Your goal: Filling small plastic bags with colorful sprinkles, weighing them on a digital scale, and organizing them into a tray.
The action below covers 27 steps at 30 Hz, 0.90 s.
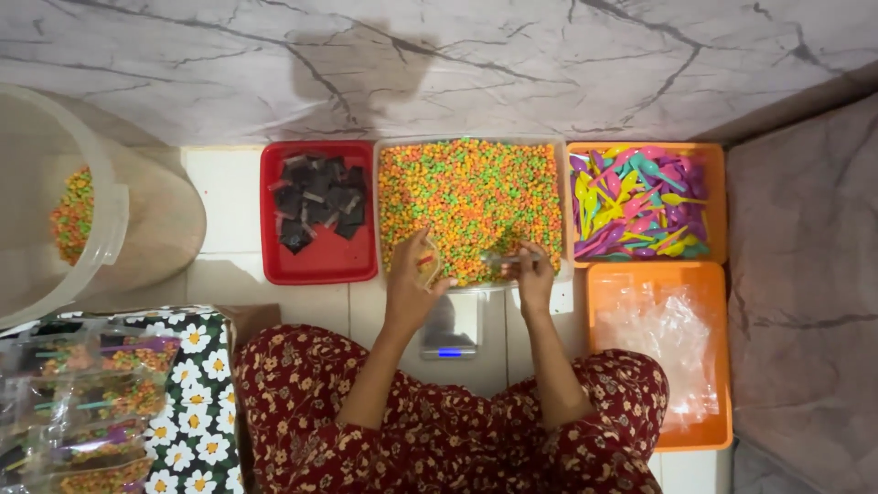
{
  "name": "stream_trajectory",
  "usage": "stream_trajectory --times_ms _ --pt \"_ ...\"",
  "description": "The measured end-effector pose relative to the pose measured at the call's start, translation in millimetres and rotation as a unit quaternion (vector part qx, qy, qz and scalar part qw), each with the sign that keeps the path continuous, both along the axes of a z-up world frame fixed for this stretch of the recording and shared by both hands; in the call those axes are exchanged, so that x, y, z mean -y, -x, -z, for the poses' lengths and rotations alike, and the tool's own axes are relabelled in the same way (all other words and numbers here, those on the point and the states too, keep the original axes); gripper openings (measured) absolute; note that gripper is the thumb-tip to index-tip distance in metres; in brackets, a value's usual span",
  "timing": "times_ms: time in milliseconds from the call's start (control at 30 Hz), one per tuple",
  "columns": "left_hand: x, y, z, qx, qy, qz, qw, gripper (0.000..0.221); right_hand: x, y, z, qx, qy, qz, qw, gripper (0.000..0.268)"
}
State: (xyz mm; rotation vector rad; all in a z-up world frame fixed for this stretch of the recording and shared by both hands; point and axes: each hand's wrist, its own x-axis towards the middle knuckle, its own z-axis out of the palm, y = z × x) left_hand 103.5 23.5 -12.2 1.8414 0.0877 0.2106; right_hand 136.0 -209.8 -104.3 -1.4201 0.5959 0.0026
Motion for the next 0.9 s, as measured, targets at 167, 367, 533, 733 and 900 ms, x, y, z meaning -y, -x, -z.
stream_trajectory --times_ms 167,367,533,733,900 --pt "6 -7 12 -0.007 -0.043 -0.008 0.999 0.103 27 -27 -49 0.022 -0.029 0.044 0.998 0.026" --pt "21 -29 -8 -0.026 -0.074 -0.007 0.997 0.101 33 -53 -162 0.137 0.051 -0.058 0.988 0.030" --pt "41 -45 -33 -0.038 -0.070 0.019 0.997 0.093 6 -47 -201 0.199 0.098 -0.099 0.970 0.028" --pt "50 -54 -30 -0.012 -0.102 0.048 0.994 0.084 -21 -19 -200 0.340 0.437 -0.183 0.813 0.021" --pt "33 -50 3 -0.016 0.015 0.032 0.999 0.086 -8 -22 -201 0.360 0.417 -0.043 0.834 0.022"
